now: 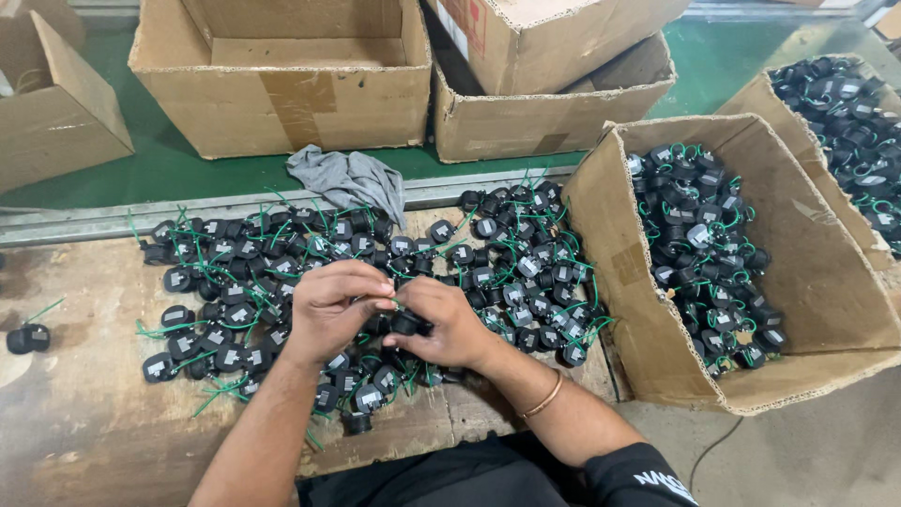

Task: The person picks up black plug adapters with green wires from a workbench, winds the green wire around each adapter by hand, and places the finished adapters into a cardboard box. They repeatedly gather new adapters from the bench and continue the same wrapping cycle.

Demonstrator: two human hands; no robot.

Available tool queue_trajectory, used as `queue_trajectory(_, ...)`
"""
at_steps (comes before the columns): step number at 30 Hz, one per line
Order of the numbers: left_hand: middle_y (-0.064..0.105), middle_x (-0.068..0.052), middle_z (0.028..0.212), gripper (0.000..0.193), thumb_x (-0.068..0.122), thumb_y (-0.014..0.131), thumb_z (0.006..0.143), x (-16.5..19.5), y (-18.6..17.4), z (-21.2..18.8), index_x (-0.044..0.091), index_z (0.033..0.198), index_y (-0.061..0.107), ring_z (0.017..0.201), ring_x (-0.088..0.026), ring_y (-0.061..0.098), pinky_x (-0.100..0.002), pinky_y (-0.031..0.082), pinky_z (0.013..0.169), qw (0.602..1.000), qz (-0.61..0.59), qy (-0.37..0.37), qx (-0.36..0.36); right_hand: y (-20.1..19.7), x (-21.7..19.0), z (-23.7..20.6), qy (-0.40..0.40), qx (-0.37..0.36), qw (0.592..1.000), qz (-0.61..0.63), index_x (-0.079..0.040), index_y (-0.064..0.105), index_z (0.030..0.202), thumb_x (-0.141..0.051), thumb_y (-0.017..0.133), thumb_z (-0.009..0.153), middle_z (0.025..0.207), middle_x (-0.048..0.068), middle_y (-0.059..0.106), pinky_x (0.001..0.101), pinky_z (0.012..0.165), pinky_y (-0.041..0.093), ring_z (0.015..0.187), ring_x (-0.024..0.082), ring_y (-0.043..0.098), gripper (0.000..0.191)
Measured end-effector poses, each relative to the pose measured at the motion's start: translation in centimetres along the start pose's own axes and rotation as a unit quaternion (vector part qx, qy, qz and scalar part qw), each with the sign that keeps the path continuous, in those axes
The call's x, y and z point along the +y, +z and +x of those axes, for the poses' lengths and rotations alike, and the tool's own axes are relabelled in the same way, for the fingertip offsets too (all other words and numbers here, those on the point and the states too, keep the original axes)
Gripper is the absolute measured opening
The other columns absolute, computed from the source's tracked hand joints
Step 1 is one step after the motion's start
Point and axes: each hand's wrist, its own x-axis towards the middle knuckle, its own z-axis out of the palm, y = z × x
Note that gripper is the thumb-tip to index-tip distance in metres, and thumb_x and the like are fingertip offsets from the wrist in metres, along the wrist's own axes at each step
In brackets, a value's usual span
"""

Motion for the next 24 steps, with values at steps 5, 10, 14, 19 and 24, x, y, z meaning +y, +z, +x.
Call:
queue_trajectory(5,0.076,-0.011,0.107,0.013,-0.005,0.073,0.088,0.2,-1.3,0.8,0.003,0.099,0.075,0.1,-0.022,0.077,-0.033,0.063,0.09,0.997,-0.018,0.012,-0.08,0.0,0.6,-0.1,0.082,0.108,0.989,-0.053,-0.003,0.069,0.099,-0.017,0.093,0.07,0.084,0.011,0.062,0.0407,0.069,0.049,0.077,0.03,0.061,0.04)
queue_trajectory(10,0.077,-0.011,0.111,0.015,-0.002,0.077,0.079,0.3,-0.2,1.3,0.003,0.093,0.076,0.105,-0.024,0.076,-0.032,0.063,0.088,0.992,0.103,0.008,-0.076,0.2,0.4,0.2,0.117,0.161,0.972,-0.124,-0.005,0.065,0.095,-0.007,0.085,0.074,0.088,0.012,0.064,0.0416,0.072,0.051,0.083,0.034,0.063,0.029)
queue_trajectory(14,0.078,-0.01,0.109,0.017,-0.001,0.081,0.077,0.2,1.7,1.4,0.002,0.093,0.074,0.109,-0.026,0.075,-0.037,0.059,0.097,0.991,0.126,0.029,-0.044,0.2,0.3,0.2,0.092,0.147,0.969,-0.174,-0.004,0.065,0.099,-0.003,0.08,0.07,0.091,0.013,0.064,0.0431,0.073,0.052,0.086,0.036,0.064,0.032)
queue_trajectory(19,0.079,-0.01,0.106,0.015,0.0,0.084,0.077,0.7,2.5,0.9,0.003,0.09,0.076,0.101,-0.022,0.077,-0.032,0.062,0.088,0.99,0.136,-0.022,0.018,1.1,-0.2,-0.4,0.089,0.124,0.977,-0.146,-0.001,0.062,0.103,-0.002,0.08,0.075,0.091,0.015,0.061,0.042,0.073,0.051,0.084,0.037,0.063,0.033)
queue_trajectory(24,0.079,-0.011,0.109,0.014,-0.001,0.083,0.078,1.3,2.7,0.8,0.002,0.09,0.075,0.098,-0.02,0.078,-0.03,0.061,0.084,0.99,0.133,-0.041,0.028,1.9,-0.2,-0.4,0.099,0.159,0.98,-0.061,-0.001,0.062,0.109,-0.004,0.077,0.08,0.094,0.015,0.062,0.0371,0.07,0.053,0.082,0.032,0.064,0.033)
